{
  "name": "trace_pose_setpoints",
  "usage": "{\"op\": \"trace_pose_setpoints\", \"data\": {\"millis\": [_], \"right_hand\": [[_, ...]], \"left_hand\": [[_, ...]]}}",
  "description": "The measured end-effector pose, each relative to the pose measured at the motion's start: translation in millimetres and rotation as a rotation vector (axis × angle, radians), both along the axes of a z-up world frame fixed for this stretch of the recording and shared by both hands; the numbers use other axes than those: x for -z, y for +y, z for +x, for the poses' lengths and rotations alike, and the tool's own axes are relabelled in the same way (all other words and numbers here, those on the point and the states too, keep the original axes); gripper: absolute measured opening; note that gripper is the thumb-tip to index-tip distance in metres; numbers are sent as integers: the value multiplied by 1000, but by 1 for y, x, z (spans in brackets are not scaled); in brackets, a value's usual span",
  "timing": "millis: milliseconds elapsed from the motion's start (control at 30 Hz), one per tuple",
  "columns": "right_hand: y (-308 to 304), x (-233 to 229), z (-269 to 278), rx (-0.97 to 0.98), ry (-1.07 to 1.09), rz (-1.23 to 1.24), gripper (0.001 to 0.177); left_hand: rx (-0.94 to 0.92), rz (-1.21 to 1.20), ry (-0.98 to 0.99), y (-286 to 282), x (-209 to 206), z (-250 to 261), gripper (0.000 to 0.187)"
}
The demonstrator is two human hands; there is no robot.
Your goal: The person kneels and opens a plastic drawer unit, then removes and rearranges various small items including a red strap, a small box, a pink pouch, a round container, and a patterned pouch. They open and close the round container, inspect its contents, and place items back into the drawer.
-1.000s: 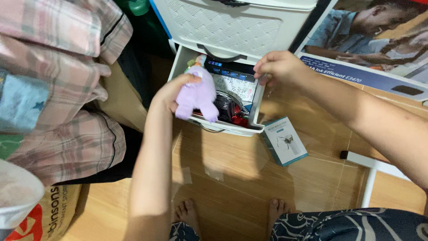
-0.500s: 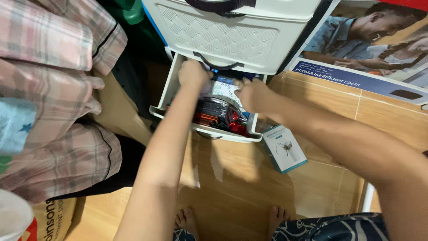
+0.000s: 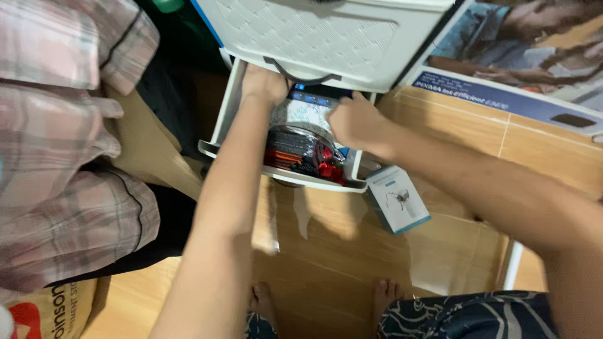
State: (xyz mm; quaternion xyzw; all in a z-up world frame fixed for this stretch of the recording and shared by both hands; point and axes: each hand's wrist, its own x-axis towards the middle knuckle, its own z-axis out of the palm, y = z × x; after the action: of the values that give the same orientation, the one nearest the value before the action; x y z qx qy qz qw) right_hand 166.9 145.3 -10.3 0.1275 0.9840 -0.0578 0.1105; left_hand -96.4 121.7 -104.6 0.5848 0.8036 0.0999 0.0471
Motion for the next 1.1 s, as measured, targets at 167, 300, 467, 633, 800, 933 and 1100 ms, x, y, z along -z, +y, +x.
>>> {"op": "trace_pose_setpoints", "data": {"millis": [167,300,467,633,800,933,1100], "right_hand": [[-15,-13,97,-43,683,-99,13],[-46,24,148,703,343,-511,38],[-65,76,166,712,-235,-131,133],[-65,103,175,750,-302,-272,148],[5,32,152,644,-467,-356,111],[0,-104,135,574,-478,111,92],[-50,-216,122,197,369,396,104]], "left_hand": [[-5,-53,193,-49,-60,47,72],[-147,85,73,-116,-98,76,62],[-124,440,86,-126,-139,98,48],[74,638,48,-124,-170,146,41],[284,636,-18,-134,-185,150,32],[65,557,-640,-136,-194,146,37],[125,373,-1217,-128,-209,146,78]]}}
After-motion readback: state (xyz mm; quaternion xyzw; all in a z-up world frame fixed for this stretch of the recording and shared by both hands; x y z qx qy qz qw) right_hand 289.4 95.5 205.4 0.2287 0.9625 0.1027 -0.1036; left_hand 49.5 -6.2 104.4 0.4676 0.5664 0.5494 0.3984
